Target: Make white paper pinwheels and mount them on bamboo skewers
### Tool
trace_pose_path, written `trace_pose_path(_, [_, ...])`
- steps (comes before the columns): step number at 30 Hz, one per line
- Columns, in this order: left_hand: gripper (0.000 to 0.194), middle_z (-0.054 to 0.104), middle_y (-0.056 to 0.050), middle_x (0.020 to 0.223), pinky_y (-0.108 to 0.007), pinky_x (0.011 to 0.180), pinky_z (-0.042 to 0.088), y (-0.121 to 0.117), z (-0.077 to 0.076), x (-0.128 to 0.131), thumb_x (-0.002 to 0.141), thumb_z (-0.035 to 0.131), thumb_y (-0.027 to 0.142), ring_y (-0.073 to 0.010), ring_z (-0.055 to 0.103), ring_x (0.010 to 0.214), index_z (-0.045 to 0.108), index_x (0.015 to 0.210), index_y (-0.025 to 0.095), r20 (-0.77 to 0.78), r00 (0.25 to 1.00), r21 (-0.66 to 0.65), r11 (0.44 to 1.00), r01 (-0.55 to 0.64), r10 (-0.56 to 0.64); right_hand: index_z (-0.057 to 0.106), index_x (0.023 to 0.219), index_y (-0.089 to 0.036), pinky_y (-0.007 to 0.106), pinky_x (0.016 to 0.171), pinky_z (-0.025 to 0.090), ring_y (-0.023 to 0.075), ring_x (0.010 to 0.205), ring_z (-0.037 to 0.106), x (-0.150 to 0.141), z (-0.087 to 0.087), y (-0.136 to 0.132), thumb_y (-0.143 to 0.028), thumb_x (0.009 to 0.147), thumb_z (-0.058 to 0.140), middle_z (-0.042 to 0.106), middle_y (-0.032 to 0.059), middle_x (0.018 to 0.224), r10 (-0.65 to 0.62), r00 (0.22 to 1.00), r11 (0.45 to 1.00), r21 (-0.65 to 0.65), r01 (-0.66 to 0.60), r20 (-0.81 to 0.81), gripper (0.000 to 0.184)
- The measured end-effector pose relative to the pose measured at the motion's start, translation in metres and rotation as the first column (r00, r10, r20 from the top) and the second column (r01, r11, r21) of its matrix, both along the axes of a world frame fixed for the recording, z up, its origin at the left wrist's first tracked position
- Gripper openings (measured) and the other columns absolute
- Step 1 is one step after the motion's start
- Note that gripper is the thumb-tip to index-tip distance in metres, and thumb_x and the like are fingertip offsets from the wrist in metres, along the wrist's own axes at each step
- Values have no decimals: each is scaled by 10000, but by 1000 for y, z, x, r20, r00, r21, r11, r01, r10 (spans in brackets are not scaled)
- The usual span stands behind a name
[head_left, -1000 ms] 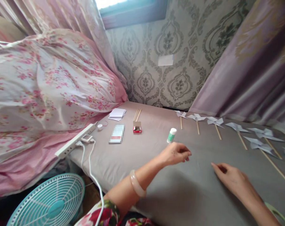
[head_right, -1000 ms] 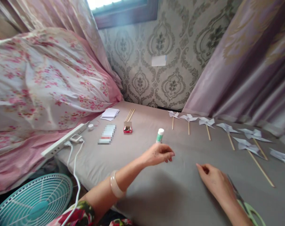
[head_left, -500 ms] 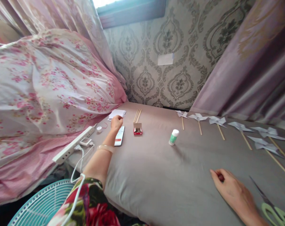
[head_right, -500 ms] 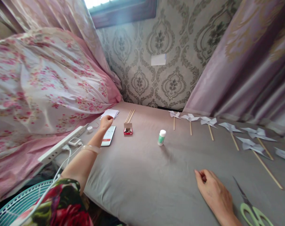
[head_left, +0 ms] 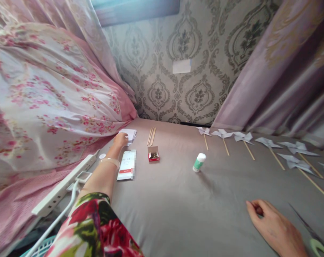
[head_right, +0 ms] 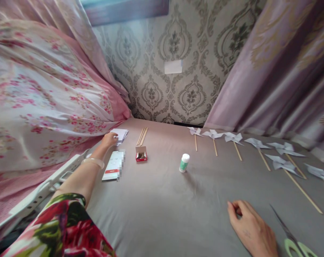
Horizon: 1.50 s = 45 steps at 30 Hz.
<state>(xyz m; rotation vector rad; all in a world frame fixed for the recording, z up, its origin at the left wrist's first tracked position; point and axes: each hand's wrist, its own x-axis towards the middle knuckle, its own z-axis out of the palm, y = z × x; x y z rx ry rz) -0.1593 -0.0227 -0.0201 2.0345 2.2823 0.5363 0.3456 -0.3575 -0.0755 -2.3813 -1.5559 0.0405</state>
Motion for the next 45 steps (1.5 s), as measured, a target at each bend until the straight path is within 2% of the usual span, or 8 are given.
trace_pose_path(8, [247, 718, -101, 947, -338, 837, 477, 21, 2, -5, 615, 608, 155, -301, 629, 991, 717, 834, 190, -74, 992, -134, 987, 92, -103, 532, 713, -261, 315, 532, 405, 235, 649, 626, 4, -5, 1, -546, 772, 353, 657, 47, 774, -10, 1000, 1000, -1, 10, 8, 341])
trace_pose_path(13, [272, 718, -97, 920, -320, 812, 477, 22, 4, -7, 584, 638, 186, -300, 630, 967, 718, 844, 181, -97, 985, -146, 981, 126, -141, 535, 737, -263, 331, 542, 410, 251, 669, 629, 5, -7, 1, -551, 776, 344, 659, 52, 794, -20, 1000, 1000, -11, 19, -6, 348])
trace_pose_path(17, [254, 719, -71, 937, -287, 826, 460, 22, 5, -9, 631, 620, 230, -267, 627, 967, 712, 864, 192, -88, 984, -125, 982, 142, -153, 525, 734, -262, 333, 542, 409, 250, 664, 627, 5, -7, 1, -559, 773, 342, 660, 55, 801, -31, 999, 999, -20, 31, -14, 351])
trace_pose_path(22, [185, 714, -96, 943, -290, 823, 456, 21, 4, -9, 724, 537, 214, -262, 637, 956, 701, 795, 168, -90, 987, -100, 987, 126, -135, 517, 734, -266, 341, 554, 414, 256, 670, 626, 4, -5, 1, -565, 766, 339, 658, 52, 797, -37, 999, 999, -33, 37, -9, 349])
trace_pose_path(27, [219, 699, -149, 981, -325, 822, 457, 19, 1, -8, 766, 477, 183, -286, 632, 982, 689, 811, 154, -93, 992, -75, 994, 79, -86, 526, 727, -266, 332, 542, 410, 253, 680, 629, 2, -4, 2, -557, 765, 340, 658, 54, 794, -35, 999, 999, -17, 35, -17, 348])
trace_pose_path(35, [130, 709, -123, 942, -333, 834, 458, 25, -1, -10, 707, 586, 245, -284, 627, 969, 669, 782, 180, -76, 997, -52, 999, 3, -7, 534, 711, -261, 321, 527, 401, 243, 648, 628, -2, 0, 0, -533, 771, 352, 659, 49, 772, -30, 1000, 1000, 4, 30, 2, 332])
trace_pose_path(45, [174, 700, -127, 996, -291, 852, 456, 20, -3, -8, 724, 546, 205, -258, 625, 1014, 685, 828, 183, -21, 999, -27, 999, -37, 37, 529, 697, -254, 312, 518, 379, 231, 639, 613, -3, 2, 1, -521, 784, 344, 650, 54, 774, -20, 999, 1000, 12, 20, 29, 336])
